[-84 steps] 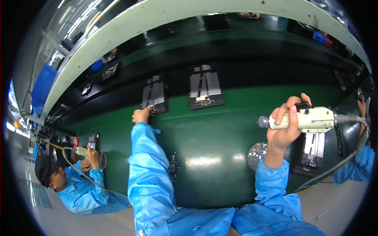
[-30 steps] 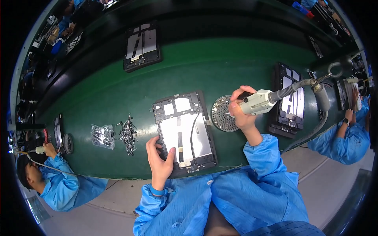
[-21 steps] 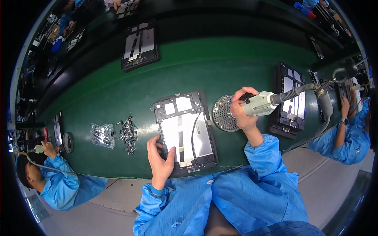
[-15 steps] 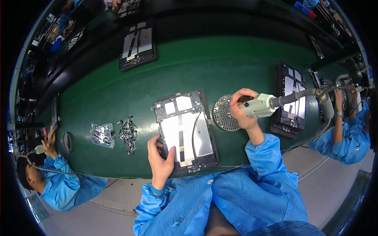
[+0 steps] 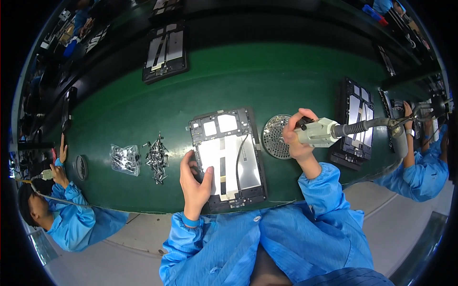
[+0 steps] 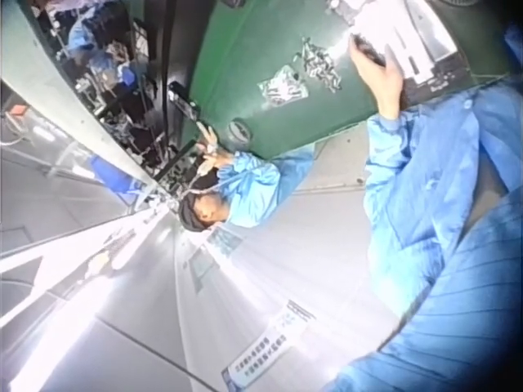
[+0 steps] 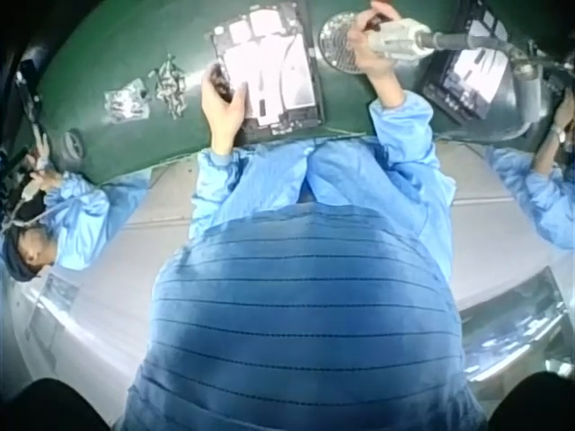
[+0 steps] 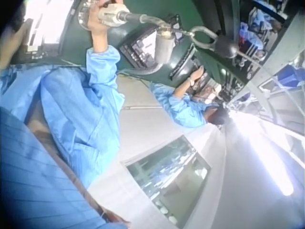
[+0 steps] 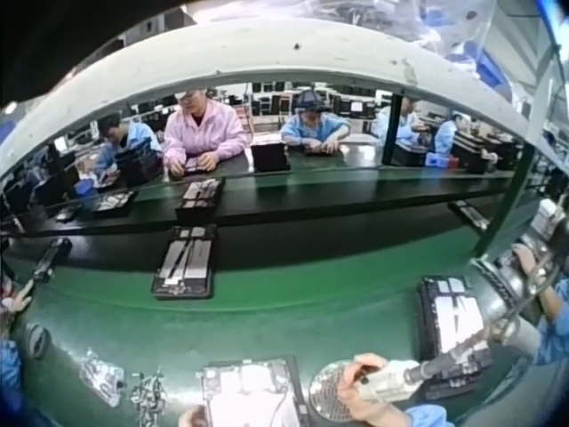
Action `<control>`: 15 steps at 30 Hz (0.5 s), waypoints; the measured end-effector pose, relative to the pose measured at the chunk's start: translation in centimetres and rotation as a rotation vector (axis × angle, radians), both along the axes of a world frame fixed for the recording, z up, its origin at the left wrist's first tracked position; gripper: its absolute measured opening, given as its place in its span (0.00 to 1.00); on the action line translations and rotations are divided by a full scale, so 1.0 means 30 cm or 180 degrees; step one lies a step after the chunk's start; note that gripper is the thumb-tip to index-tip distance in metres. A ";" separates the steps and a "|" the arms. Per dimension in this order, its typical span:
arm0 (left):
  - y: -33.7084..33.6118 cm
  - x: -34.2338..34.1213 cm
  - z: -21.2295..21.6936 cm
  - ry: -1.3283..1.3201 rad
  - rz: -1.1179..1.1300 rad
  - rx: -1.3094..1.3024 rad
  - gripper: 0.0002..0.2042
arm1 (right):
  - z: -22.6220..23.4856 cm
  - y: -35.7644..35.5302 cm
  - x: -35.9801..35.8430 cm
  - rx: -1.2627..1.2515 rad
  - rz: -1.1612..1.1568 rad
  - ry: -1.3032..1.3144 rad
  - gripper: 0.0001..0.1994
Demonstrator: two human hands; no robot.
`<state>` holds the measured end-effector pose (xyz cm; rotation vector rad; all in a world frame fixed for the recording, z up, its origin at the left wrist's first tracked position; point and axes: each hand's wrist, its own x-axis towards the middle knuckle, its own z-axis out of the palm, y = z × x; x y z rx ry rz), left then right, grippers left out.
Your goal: The person assembles electronic tablet components by fastening screws into a circuit board and housing with an electric screwdriver.
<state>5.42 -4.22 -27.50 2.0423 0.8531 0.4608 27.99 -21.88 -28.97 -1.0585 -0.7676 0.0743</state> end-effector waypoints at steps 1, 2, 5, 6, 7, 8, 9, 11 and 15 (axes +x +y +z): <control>0.001 0.006 0.000 0.0060 0.0020 -0.0065 0.28 | -0.013 -0.008 0.006 -0.0030 -0.0021 -0.0158 0.29; 0.002 0.010 -0.003 0.0058 0.0024 -0.0067 0.28 | -0.019 -0.009 0.012 -0.0033 -0.0017 -0.0160 0.29; -0.004 0.014 -0.021 -0.0063 0.0001 0.0044 0.28 | -0.015 -0.004 0.013 -0.0293 -0.0189 -0.0543 0.29; -0.008 0.012 -0.028 -0.0125 -0.0004 0.0076 0.28 | -0.003 0.005 0.000 -0.0140 -0.0180 -0.0345 0.29; -0.010 0.011 -0.034 -0.0187 -0.0007 0.0109 0.28 | 0.007 0.010 -0.008 0.0013 -0.0168 -0.0147 0.30; -0.012 0.010 -0.036 -0.0199 0.0002 0.0111 0.28 | 0.016 0.012 -0.007 0.0015 -0.0159 -0.0159 0.30; -0.013 0.009 -0.038 -0.0218 0.0001 0.0077 0.28 | 0.023 0.014 -0.007 0.0012 -0.0135 -0.0195 0.30; -0.013 0.006 -0.043 -0.0249 0.0015 0.0047 0.28 | 0.030 0.016 -0.005 0.0012 -0.0095 -0.0243 0.31; -0.012 0.005 -0.054 -0.0291 0.0014 0.0062 0.28 | 0.041 0.011 0.000 0.0028 -0.0065 -0.0160 0.32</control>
